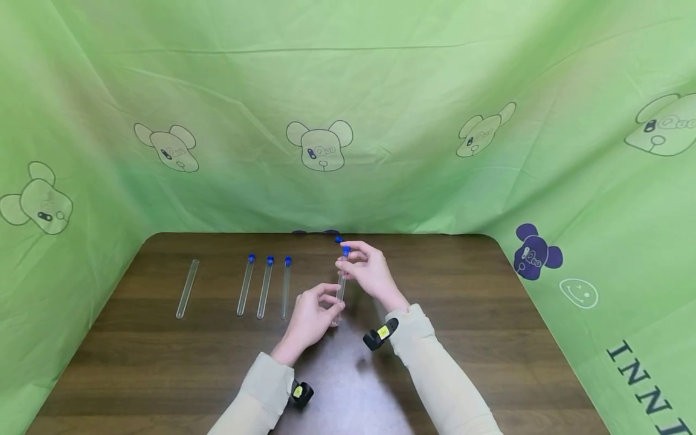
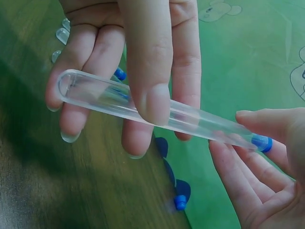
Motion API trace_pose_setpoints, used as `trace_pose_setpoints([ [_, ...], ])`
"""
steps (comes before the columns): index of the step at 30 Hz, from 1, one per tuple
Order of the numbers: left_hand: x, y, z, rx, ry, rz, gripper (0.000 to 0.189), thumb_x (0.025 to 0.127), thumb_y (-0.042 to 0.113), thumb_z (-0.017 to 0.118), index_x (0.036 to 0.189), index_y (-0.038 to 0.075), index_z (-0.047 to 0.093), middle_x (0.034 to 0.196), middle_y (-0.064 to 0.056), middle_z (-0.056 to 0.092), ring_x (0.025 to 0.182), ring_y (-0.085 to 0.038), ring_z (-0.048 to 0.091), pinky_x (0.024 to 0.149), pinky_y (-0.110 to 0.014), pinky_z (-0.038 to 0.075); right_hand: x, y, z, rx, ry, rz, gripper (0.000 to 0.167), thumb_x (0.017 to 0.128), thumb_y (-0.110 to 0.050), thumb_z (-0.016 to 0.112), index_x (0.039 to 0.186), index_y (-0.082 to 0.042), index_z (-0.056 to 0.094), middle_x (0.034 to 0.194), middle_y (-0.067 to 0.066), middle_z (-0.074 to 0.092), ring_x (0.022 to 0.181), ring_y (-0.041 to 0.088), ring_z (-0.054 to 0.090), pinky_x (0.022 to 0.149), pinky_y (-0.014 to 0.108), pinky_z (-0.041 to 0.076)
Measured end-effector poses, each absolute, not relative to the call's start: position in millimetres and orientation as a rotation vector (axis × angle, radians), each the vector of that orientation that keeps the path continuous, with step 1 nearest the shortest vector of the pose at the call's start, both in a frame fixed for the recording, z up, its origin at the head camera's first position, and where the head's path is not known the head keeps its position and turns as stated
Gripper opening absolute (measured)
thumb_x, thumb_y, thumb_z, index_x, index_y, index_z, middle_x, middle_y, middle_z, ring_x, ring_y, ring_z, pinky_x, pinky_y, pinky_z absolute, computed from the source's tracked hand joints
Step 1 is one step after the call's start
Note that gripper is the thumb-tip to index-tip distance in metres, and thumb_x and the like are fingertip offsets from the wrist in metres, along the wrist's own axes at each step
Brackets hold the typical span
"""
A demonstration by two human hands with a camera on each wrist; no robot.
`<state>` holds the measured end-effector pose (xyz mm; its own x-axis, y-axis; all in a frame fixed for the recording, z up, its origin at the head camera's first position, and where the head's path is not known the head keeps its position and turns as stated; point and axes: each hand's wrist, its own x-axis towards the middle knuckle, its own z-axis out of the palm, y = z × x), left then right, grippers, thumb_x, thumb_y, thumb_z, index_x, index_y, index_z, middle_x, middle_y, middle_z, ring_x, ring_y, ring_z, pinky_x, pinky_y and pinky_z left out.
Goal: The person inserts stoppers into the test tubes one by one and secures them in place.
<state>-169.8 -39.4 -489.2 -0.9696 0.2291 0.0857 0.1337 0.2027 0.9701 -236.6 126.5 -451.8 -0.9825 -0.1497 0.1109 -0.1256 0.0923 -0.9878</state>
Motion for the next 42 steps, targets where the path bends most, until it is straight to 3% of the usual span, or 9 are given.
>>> trace_pose_setpoints([
  [7,-169,-43,-490,0.348,2.381,1.889,0.032,0.094,0.002,0.071,0.125,-0.001,0.065,0.09,-0.008,0.075,0.064,-0.022,0.071,0.058,-0.031,0.059,-239,130,-453,-0.283,2.298,-2.071,0.04,0.092,0.001,0.074,0.13,-0.001,0.064,0.098,0.018,0.072,0.077,0.026,0.073,0.072,0.04,0.06],
  [17,-169,-55,-491,0.29,2.359,1.95,0.033,0.093,0.001,0.071,0.125,-0.003,0.064,0.093,-0.018,0.074,0.063,-0.026,0.072,0.057,-0.033,0.059,-250,138,-463,-0.21,2.442,-2.026,0.035,0.1,-0.012,0.068,0.128,0.008,0.063,0.112,0.024,0.071,0.104,0.047,0.066,0.089,0.045,0.055],
  [25,-166,-73,-494,0.251,2.406,1.927,0.033,0.093,0.001,0.07,0.125,-0.002,0.064,0.094,-0.02,0.074,0.063,-0.028,0.072,0.057,-0.032,0.059,-260,141,-471,-0.214,2.614,-1.885,0.036,0.098,-0.019,0.071,0.127,0.002,0.066,0.12,0.016,0.07,0.111,0.032,0.068,0.097,0.043,0.051],
  [34,-164,-88,-491,0.206,2.465,1.95,0.033,0.09,0.0,0.073,0.122,-0.001,0.067,0.091,-0.007,0.069,0.059,-0.022,0.071,0.055,-0.032,0.058,-275,142,-475,-0.22,2.728,-1.671,0.046,0.099,-0.022,0.069,0.135,0.003,0.06,0.131,0.021,0.064,0.119,0.035,0.063,0.102,0.044,0.047],
  [42,-159,-101,-491,0.174,2.496,1.934,0.033,0.089,-0.002,0.075,0.121,-0.001,0.067,0.085,-0.007,0.062,0.058,-0.021,0.069,0.055,-0.032,0.058,-289,132,-474,-0.265,2.806,-1.394,0.051,0.099,-0.021,0.068,0.143,0.001,0.053,0.14,0.021,0.057,0.125,0.036,0.058,0.105,0.046,0.044],
])
